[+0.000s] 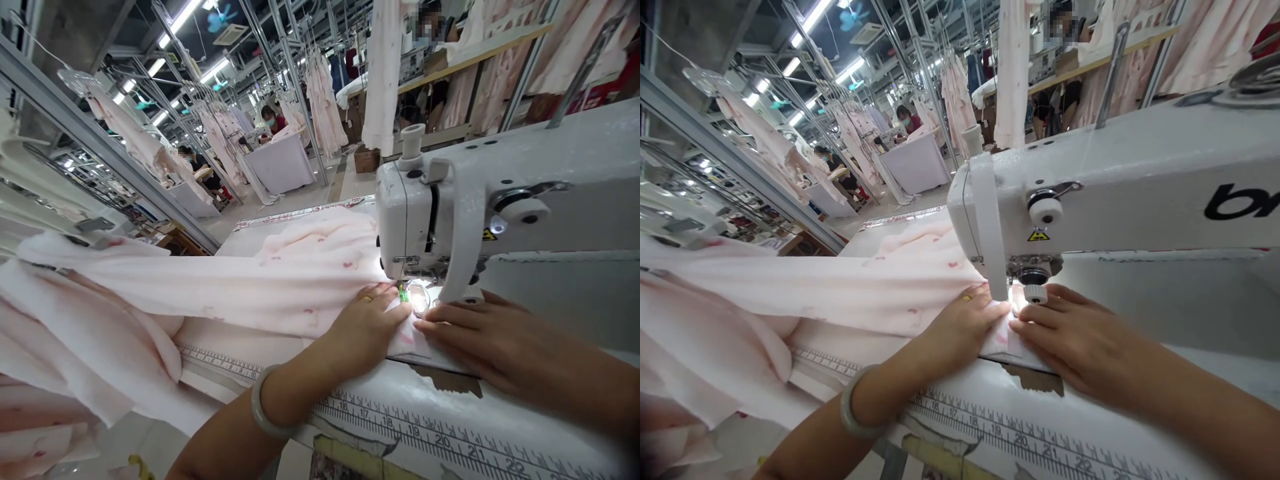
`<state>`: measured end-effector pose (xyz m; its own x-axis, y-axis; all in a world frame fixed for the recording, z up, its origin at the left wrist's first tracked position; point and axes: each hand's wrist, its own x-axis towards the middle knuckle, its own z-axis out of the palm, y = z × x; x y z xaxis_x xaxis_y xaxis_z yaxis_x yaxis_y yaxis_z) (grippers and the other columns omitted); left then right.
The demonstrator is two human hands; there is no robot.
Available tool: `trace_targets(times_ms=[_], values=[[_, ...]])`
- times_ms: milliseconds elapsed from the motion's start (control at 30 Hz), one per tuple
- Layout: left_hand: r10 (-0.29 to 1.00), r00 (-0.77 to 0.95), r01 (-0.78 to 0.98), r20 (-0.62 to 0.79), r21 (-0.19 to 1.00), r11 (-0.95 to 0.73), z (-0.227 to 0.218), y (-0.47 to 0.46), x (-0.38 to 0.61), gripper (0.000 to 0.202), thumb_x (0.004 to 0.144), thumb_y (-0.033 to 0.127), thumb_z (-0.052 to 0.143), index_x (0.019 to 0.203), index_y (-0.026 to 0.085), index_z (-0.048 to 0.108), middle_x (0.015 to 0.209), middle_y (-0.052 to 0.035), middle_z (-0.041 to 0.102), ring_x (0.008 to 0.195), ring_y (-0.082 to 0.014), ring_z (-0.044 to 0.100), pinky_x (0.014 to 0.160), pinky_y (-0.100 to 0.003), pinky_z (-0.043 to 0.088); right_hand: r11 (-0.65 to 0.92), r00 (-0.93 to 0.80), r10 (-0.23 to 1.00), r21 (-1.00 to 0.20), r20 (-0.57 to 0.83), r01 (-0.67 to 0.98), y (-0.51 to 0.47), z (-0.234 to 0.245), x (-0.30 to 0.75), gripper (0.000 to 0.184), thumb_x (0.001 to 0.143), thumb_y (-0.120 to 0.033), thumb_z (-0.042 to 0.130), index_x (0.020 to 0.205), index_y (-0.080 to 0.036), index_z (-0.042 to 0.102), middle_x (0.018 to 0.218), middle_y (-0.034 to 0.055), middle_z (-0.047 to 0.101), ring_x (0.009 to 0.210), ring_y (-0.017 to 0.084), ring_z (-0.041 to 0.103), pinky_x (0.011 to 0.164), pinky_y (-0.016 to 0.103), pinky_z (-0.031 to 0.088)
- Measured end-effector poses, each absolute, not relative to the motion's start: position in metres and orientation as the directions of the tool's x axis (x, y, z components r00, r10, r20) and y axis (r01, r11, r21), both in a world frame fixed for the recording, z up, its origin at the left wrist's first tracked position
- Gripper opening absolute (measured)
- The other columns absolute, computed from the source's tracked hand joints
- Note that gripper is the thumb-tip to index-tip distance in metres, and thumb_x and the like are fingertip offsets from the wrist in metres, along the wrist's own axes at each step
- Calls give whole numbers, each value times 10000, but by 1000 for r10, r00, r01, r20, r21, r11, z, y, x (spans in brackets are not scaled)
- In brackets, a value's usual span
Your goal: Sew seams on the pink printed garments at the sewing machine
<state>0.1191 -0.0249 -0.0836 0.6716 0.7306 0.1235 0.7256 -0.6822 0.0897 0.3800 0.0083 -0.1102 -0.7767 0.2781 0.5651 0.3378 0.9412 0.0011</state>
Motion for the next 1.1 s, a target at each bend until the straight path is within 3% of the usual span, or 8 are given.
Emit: trace_targets(times_ms=[100, 233, 300, 400, 533, 733, 900, 1100], values=[[709, 693, 700, 130, 117, -705, -79, -25, 114, 334, 1155, 155, 461, 1389, 127, 698, 1268, -152, 781, 1279, -294, 712, 1094, -455, 610, 972, -813, 177, 31, 554, 233, 7, -109, 383, 406, 1163, -148, 405, 1293, -246, 776, 1138, 25, 856, 977, 203, 809, 972, 391, 568], [650, 744, 626, 155, 178, -759, -72, -25, 103, 370, 1138, 461, 626, 1362, 171, 684, 1268, -126, 751, 1213, -280, 699, 1097, -430, 572, 978, -845, 204, -68, 494, 197, 5, -108, 384, 373, 1151, -162, 456, 1294, -241, 791, 1134, 49, 835, 971, 217, 791, 935, 392, 596], [610, 782, 590, 126, 169, -790, -69, -24, 99, 388, 1095, 526, 696, 1292, 192, 700, 1260, -110, 750, 1164, -267, 697, 1084, -424, 556, 975, -844, 224, -115, 488, 192, 4, -107, 383, 373, 1153, -169, 465, 1282, -246, 807, 1113, 56, 824, 945, 219, 777, 942, 395, 606], [567, 822, 558, 56, 119, -821, -66, -23, 97, 184, 1117, 359, 631, 1132, 200, 725, 1175, -72, 771, 1063, -223, 696, 1026, -388, 535, 970, -846, 237, -170, 478, 176, 2, -105, 380, 390, 1172, -195, 451, 1228, -262, 831, 1039, 50, 810, 915, 228, 755, 949, 402, 611], [561, 824, 554, 79, 97, -827, -67, -24, 99, 245, 1131, 210, 526, 1000, 190, 732, 1077, -55, 787, 974, -189, 695, 953, -352, 529, 950, -856, 285, -245, 431, 193, -2, -101, 378, 360, 1166, -215, 501, 1224, -295, 847, 1002, 40, 791, 903, 228, 735, 930, 385, 597], [558, 751, 538, 354, 164, -827, -82, -28, 107, 286, 1163, 219, 513, 1035, 176, 765, 1030, -59, 799, 925, -177, 697, 883, -334, 548, 946, -820, 287, -280, 495, 162, -3, -99, 375, 244, 1129, -246, 630, 1198, -307, 856, 953, 38, 768, 835, 227, 700, 853, 357, 557], [510, 815, 512, 275, 72, -856, -91, -29, 112, 327, 1177, 234, 528, 988, 181, 789, 968, -48, 778, 904, -185, 688, 831, -343, 534, 942, -831, 259, -318, 492, 105, 2, -102, 375, 255, 1169, -294, 585, 1150, -285, 839, 840, 20, 692, 791, 224, 656, 821, 368, 520], [506, 835, 498, 218, 93, -862, -86, -27, 109, 322, 1171, 244, 544, 1027, 179, 824, 1005, -56, 799, 938, -191, 708, 864, -349, 547, 963, -845, 213, -252, 490, 96, 2, -103, 379, 369, 1232, -295, 461, 1073, -251, 791, 838, -9, 655, 761, 177, 636, 893, 363, 520]])
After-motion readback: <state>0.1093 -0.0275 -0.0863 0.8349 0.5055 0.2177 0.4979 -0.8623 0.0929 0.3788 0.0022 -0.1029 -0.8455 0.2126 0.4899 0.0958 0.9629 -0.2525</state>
